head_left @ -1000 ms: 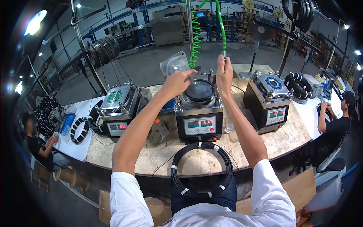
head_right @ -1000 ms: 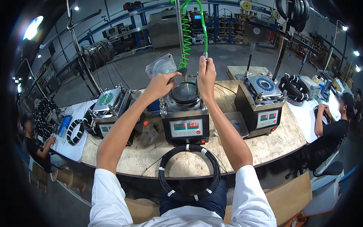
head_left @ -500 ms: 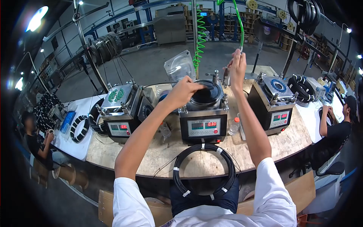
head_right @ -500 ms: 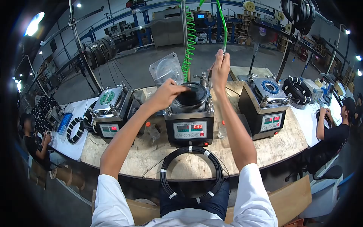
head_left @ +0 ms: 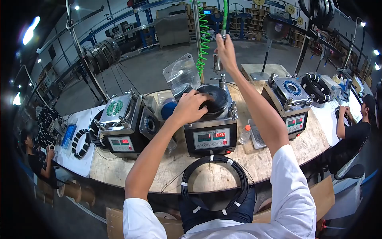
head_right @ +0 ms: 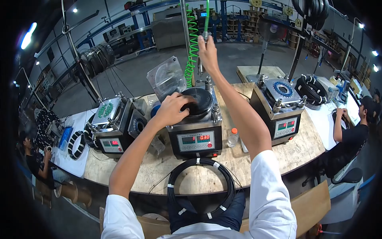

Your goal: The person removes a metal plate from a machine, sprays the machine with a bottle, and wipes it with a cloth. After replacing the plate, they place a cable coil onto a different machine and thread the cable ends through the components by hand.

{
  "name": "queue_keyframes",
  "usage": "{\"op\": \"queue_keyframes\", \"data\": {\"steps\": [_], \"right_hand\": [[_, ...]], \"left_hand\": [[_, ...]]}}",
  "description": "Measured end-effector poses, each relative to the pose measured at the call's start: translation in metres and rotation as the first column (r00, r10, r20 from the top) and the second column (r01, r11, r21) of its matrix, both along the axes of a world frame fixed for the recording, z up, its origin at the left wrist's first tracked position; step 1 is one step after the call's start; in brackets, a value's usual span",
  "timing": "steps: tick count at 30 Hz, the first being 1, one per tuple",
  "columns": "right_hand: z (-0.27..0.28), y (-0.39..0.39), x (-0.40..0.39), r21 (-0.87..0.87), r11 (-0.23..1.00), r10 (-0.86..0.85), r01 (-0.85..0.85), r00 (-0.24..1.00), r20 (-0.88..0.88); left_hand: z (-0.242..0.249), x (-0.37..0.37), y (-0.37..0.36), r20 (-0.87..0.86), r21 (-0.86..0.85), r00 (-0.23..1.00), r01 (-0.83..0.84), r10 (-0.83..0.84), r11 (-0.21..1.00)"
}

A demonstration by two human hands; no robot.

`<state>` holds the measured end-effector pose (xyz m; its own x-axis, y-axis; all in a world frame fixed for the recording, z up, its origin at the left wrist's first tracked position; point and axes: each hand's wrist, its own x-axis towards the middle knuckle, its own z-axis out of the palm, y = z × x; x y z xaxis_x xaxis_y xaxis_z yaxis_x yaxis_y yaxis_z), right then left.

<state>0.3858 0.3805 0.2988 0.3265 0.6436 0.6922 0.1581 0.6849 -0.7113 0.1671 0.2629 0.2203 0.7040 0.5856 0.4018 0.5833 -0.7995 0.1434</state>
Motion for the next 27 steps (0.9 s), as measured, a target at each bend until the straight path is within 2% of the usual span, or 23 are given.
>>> {"op": "queue_keyframes", "data": {"steps": [3,5,9,12,13,16,17,20,23,27], "right_hand": [[-0.019,0.048,0.007,-0.039,0.984,-0.160,0.176,0.950,0.268],[-0.033,0.072,0.015,-0.084,0.948,-0.245,0.308,0.870,0.428],[-0.049,0.057,0.010,-0.255,0.887,-0.176,0.385,0.792,0.584],[-0.063,0.061,0.012,-0.423,0.802,-0.018,0.422,0.724,0.689],[-0.072,0.067,0.016,-0.468,0.788,0.041,0.401,0.723,0.689],[-0.088,0.072,0.015,-0.432,0.841,0.147,0.326,0.630,0.762],[-0.090,0.071,0.015,-0.457,0.836,0.178,0.305,0.636,0.751],[-0.081,0.057,0.009,-0.502,0.789,0.217,0.355,0.604,0.767],[-0.072,0.031,0.005,-0.444,0.826,0.200,0.348,0.555,0.807],[-0.085,0.009,0.021,-0.298,0.933,0.070,0.203,0.710,0.701]], "left_hand": [[-0.002,0.002,-0.002,0.056,-0.071,0.992,-0.108,0.112,0.992],[-0.005,0.001,0.003,0.051,-0.099,0.996,-0.073,0.078,0.992],[-0.012,0.000,0.009,0.140,-0.131,0.988,-0.050,0.069,0.990],[-0.015,0.001,0.012,0.177,-0.133,0.981,-0.062,0.086,0.989],[-0.013,0.001,0.009,0.179,-0.134,0.980,-0.064,0.088,0.989],[-0.013,0.002,0.009,0.228,-0.162,0.966,-0.082,0.119,0.983],[-0.014,0.003,0.009,0.249,-0.178,0.959,-0.089,0.132,0.980],[-0.022,0.005,0.016,0.443,-0.136,0.891,-0.038,0.095,0.990],[-0.016,0.007,0.012,0.436,-0.177,0.892,-0.046,0.120,0.983],[-0.025,0.003,0.025,0.545,-0.154,0.836,0.021,0.067,0.988]]}}
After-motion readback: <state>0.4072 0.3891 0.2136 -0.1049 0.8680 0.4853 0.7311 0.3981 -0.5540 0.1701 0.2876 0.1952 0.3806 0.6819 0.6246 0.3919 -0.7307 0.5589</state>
